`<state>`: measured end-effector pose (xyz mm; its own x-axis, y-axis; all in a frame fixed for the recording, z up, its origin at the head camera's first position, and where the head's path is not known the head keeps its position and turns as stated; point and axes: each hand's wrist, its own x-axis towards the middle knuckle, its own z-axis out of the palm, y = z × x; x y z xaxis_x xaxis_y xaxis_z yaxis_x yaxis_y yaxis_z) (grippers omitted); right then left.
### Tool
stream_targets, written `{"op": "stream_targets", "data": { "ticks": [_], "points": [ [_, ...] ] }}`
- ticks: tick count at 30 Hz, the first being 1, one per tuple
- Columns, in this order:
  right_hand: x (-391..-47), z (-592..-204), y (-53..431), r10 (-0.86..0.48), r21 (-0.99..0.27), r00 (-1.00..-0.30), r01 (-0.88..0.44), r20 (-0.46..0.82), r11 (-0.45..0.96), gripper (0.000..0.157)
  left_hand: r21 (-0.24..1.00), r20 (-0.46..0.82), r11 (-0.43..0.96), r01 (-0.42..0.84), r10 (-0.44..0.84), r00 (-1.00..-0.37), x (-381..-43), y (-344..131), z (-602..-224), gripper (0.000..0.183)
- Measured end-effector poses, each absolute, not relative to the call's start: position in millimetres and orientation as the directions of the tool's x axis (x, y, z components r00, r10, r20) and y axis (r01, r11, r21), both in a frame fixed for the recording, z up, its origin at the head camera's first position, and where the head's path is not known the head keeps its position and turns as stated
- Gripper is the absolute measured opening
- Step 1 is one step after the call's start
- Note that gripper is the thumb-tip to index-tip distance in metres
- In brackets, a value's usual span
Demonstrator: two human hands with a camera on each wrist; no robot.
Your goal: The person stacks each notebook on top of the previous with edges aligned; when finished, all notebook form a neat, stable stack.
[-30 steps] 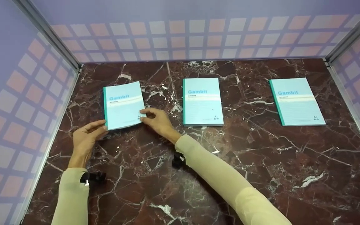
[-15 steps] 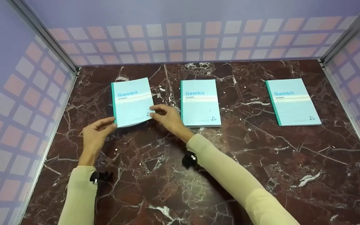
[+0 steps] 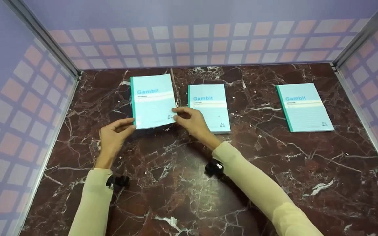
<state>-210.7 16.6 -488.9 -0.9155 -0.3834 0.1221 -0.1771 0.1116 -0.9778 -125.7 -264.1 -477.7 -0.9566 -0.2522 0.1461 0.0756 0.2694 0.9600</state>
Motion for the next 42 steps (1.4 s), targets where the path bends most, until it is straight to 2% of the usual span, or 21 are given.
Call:
{"op": "stream_targets", "data": {
  "ticks": [18, 37, 42],
  "points": [
    [-204.5, -493.1, 79.3, -0.316, -0.956, -0.923, -0.269, 0.220, 0.119, 0.031, 0.961, 0.228, 0.195, 0.194, -0.168, -0.959, -143.4, -207.3, -486.2, 0.026],
    [-195.7, -498.5, 134.2, -0.222, -0.963, -0.958, -0.219, 0.181, 0.157, 0.031, 0.953, 0.230, 0.216, 0.210, -0.069, -0.971, -154.6, -156.2, -500.5, 0.024],
    [-194.4, -499.0, 144.4, -0.195, -0.951, -0.965, -0.217, 0.174, 0.222, 0.033, 0.946, 0.221, 0.255, 0.201, -0.051, -0.974, -156.3, -144.9, -502.6, 0.024]
  ]
}}
